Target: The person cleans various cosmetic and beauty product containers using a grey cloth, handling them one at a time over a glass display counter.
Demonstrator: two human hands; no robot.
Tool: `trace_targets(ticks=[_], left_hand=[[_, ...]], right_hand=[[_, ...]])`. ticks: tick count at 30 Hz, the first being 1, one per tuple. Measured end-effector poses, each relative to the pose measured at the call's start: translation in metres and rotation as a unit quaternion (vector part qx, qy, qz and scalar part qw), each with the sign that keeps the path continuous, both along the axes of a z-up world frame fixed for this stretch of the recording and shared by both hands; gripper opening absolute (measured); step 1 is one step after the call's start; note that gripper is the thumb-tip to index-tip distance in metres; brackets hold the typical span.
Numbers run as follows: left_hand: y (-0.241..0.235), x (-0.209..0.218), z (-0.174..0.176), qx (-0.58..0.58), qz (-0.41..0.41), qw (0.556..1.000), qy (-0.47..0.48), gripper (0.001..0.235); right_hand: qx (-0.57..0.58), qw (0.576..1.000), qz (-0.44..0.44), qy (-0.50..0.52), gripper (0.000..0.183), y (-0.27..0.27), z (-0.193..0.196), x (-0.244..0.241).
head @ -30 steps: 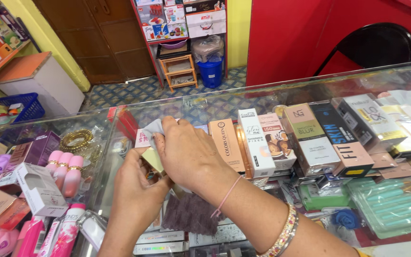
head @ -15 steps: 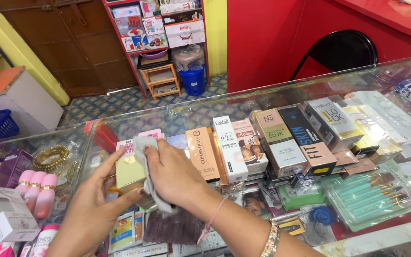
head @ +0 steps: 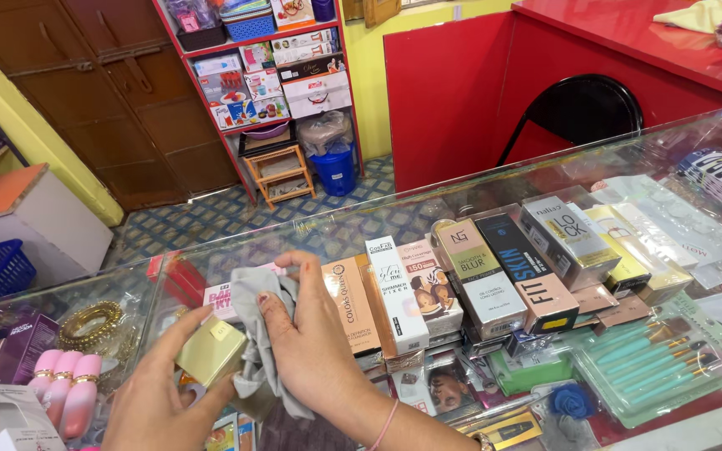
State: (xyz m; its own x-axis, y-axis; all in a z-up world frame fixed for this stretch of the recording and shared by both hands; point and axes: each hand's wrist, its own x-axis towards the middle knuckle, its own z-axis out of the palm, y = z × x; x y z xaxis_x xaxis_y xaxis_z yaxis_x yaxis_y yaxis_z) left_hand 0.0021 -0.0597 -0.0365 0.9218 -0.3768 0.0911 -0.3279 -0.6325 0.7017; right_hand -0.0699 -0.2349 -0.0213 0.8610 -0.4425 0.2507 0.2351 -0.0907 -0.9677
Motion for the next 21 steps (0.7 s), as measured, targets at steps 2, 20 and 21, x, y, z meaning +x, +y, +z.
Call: trace_targets(ticks=[2, 20, 21], left_hand=[[0.003, 0.004, -0.004, -0.05, 0.03, 0.996, 0.064, 0.1], [0.002, -0.009, 0.007, -0.146, 0.01, 0.979, 0.141, 0.075], [0.003, -0.006, 0.005, -0.161, 0.0, 0.976, 0.149, 0.075]], right_hand=[[-0.005, 1.0, 0.007, -0.017, 0.033, 0.008, 0.007, -0.004], [0.03, 0.994, 0.051, 0.089, 0.034, 0.026, -0.059, 0.012], [0.02, 0.995, 0.045, 0.086, 0.033, 0.026, -0.061, 0.012]])
